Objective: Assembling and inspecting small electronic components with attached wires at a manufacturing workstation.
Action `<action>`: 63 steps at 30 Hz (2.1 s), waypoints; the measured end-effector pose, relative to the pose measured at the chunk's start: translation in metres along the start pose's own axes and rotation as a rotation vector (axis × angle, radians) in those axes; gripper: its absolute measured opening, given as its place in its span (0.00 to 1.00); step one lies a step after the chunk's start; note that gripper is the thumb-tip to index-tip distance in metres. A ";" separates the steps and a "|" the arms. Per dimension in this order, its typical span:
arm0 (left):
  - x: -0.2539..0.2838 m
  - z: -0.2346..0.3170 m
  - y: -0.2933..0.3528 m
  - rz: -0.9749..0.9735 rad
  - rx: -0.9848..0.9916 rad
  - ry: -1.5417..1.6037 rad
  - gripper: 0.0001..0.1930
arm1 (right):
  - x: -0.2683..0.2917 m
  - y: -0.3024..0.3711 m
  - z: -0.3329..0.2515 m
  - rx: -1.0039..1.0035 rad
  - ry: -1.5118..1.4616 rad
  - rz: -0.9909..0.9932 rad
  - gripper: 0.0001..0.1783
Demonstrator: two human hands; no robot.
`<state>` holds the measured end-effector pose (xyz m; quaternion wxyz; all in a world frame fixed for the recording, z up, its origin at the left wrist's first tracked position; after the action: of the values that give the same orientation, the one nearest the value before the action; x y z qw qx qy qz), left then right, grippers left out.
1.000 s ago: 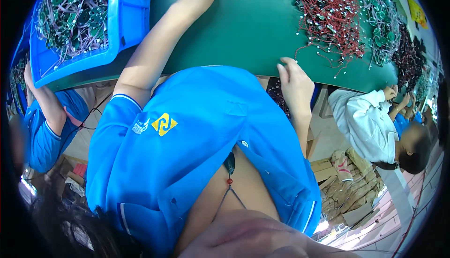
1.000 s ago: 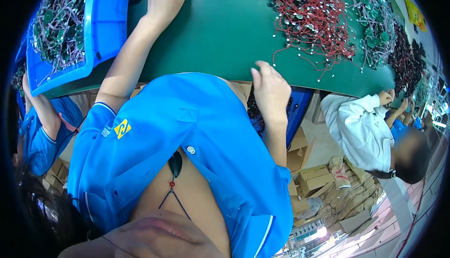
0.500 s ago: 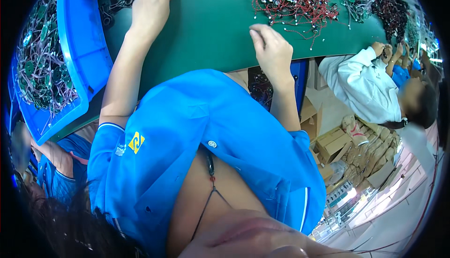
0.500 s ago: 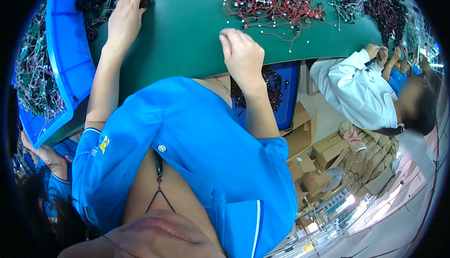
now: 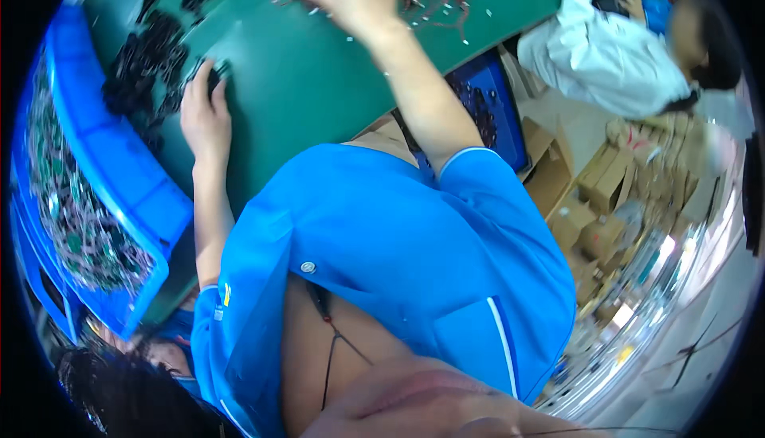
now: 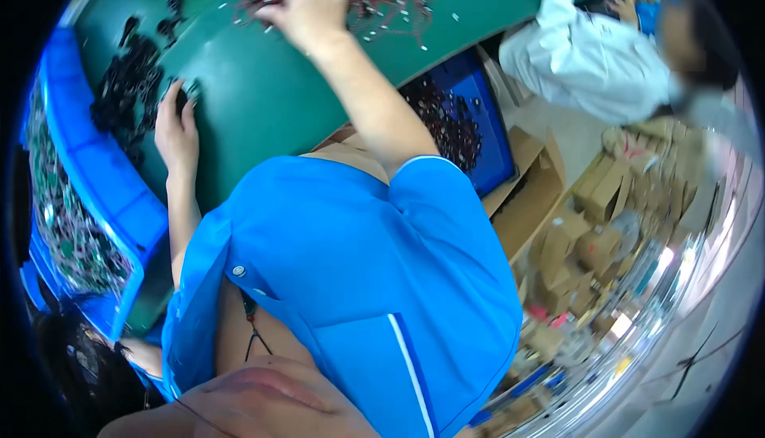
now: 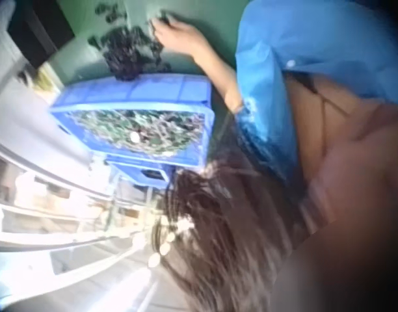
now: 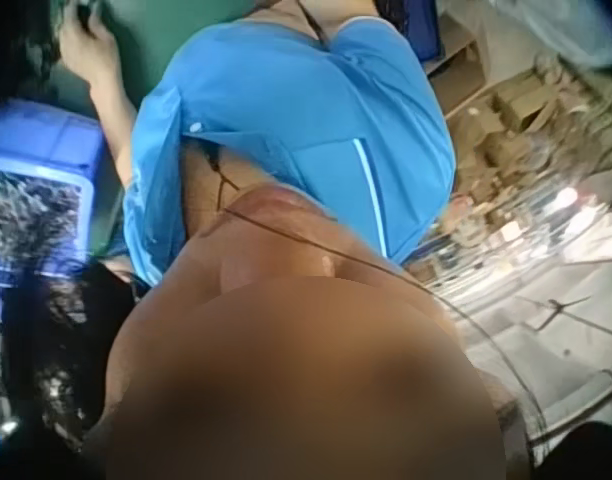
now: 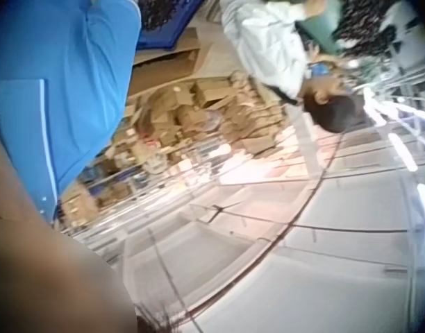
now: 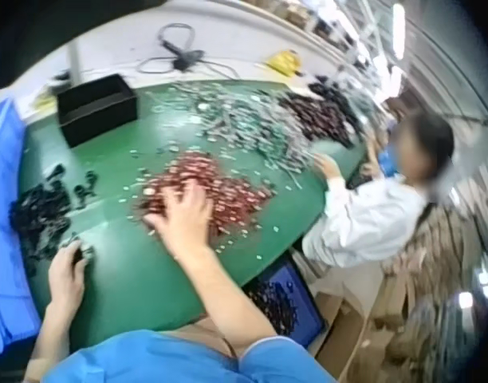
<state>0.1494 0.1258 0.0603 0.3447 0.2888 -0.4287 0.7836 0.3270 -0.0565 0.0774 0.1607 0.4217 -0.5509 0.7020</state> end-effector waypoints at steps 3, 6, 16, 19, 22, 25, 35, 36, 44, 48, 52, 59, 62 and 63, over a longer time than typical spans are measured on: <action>-0.003 -0.008 0.001 -0.003 0.030 -0.009 0.20 | 0.021 -0.004 0.001 -0.076 -0.414 -0.265 0.36; -0.013 0.008 -0.005 0.019 -0.075 0.046 0.20 | 0.004 0.012 0.023 -0.008 -0.274 0.123 0.22; -0.055 0.087 0.029 -0.228 -0.126 0.369 0.21 | 0.066 0.178 0.210 -0.902 -0.480 0.452 0.14; -0.079 0.118 0.020 -0.271 -0.116 0.427 0.20 | 0.017 0.324 0.263 -1.247 -0.438 0.360 0.18; -0.098 0.141 0.011 -0.287 -0.082 0.476 0.20 | -0.023 0.449 0.261 -1.753 -0.223 -0.170 0.32; -0.108 0.152 0.005 -0.250 -0.107 0.459 0.19 | -0.053 0.506 0.226 -2.096 -0.295 -0.290 0.40; -0.121 0.146 0.001 -0.191 -0.098 0.459 0.18 | -0.095 0.432 0.229 -2.369 0.053 -0.465 0.45; -0.121 0.144 0.002 -0.197 -0.087 0.459 0.17 | -0.091 0.435 0.232 -2.410 0.093 -0.430 0.44; -0.119 0.142 0.001 -0.210 -0.087 0.383 0.17 | -0.107 0.513 0.267 -2.652 -0.130 0.199 0.36; -0.117 0.140 0.000 -0.193 -0.083 0.368 0.17 | -0.099 0.569 0.303 -2.637 -0.250 0.794 0.29; -0.123 0.143 0.001 -0.204 -0.081 0.409 0.17 | -0.075 0.664 0.391 -2.446 -0.358 0.999 0.34; -0.118 0.139 0.001 -0.188 -0.083 0.373 0.17 | 0.031 0.584 0.450 -2.018 0.255 -0.206 0.20; -0.121 0.138 0.000 -0.197 -0.092 0.372 0.17 | 0.048 0.526 0.439 -1.669 0.473 -0.409 0.16; -0.119 0.138 0.000 -0.193 -0.089 0.365 0.17 | 0.047 0.502 0.426 -1.515 0.525 -0.327 0.16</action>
<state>0.2420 -0.0289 0.0359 0.5024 0.1665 -0.3636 0.7666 0.1291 -0.6266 -0.1905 0.6263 0.0955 -0.7518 0.1828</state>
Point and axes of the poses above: each hand's wrist, its own y-axis away from the middle knuckle, its own x-axis out of the back of the hand, z = x × y, the point moved 6 cm from there along -y, towards the middle knuckle, and after that the axes turned 12 degrees about z, right-handed, at the moved point
